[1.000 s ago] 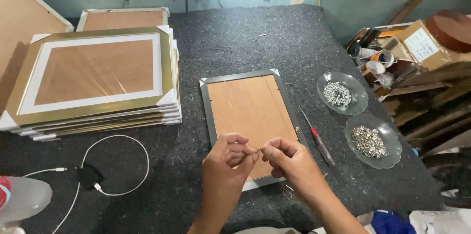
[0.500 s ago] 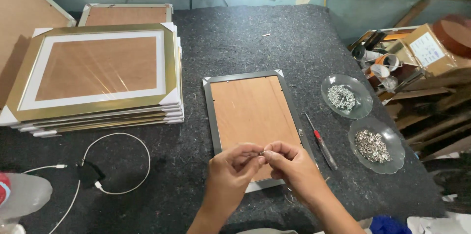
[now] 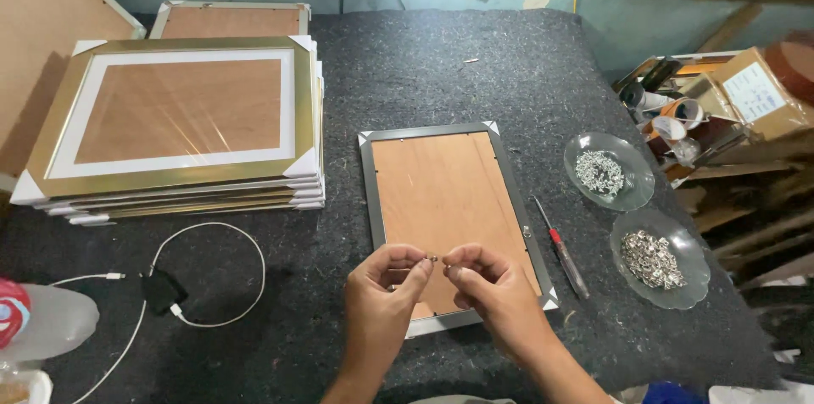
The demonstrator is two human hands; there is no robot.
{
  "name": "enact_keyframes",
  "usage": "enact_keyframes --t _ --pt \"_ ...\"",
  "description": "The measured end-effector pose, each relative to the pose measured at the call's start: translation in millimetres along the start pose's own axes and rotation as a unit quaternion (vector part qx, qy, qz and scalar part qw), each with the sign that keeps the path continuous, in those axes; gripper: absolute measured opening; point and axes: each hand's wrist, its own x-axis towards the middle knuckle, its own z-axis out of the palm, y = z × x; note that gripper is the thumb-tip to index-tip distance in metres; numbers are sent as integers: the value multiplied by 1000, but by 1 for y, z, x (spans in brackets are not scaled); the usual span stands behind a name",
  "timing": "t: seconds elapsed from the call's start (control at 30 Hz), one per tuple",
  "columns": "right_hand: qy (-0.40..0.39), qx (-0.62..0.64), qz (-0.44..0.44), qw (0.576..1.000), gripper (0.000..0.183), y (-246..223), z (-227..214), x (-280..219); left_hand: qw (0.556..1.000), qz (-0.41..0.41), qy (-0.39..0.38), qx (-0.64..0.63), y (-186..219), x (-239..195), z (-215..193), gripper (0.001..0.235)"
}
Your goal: Assembling a picture frame by placing the backing and securing it with metal fasteners.
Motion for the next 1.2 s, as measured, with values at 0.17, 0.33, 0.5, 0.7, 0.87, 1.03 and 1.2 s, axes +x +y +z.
enact_keyframes --t 0.17,0.33,0.5,0.7,0.87,1.03,1.2 --pt "-6 -7 4 1000 7 -4 5 -1 999 8 -13 30 9 -3 -2 5" --pt "3 -18 6 1000 6 -7 8 -1 999 -4 -54 3 7 -4 0 9" --pt "-4 -16 25 1000 9 -12 8 -3 996 -46 -72 -13 -3 1 -2 4" --pt "49 -211 32 976 15 -15 -21 14 994 -97 -54 -16 -39 16 -7 5" --pt "152 -654 -115 732 21 9 -116 35 996 -44 69 30 -98 29 -30 6" --pt "201 -639 7 743 54 24 -164 28 985 -160 63 -31 -127 25 -45 11" --pt "261 -458 29 849 59 33 -174 31 988 -141 55 -27 -127 25 -35 8"
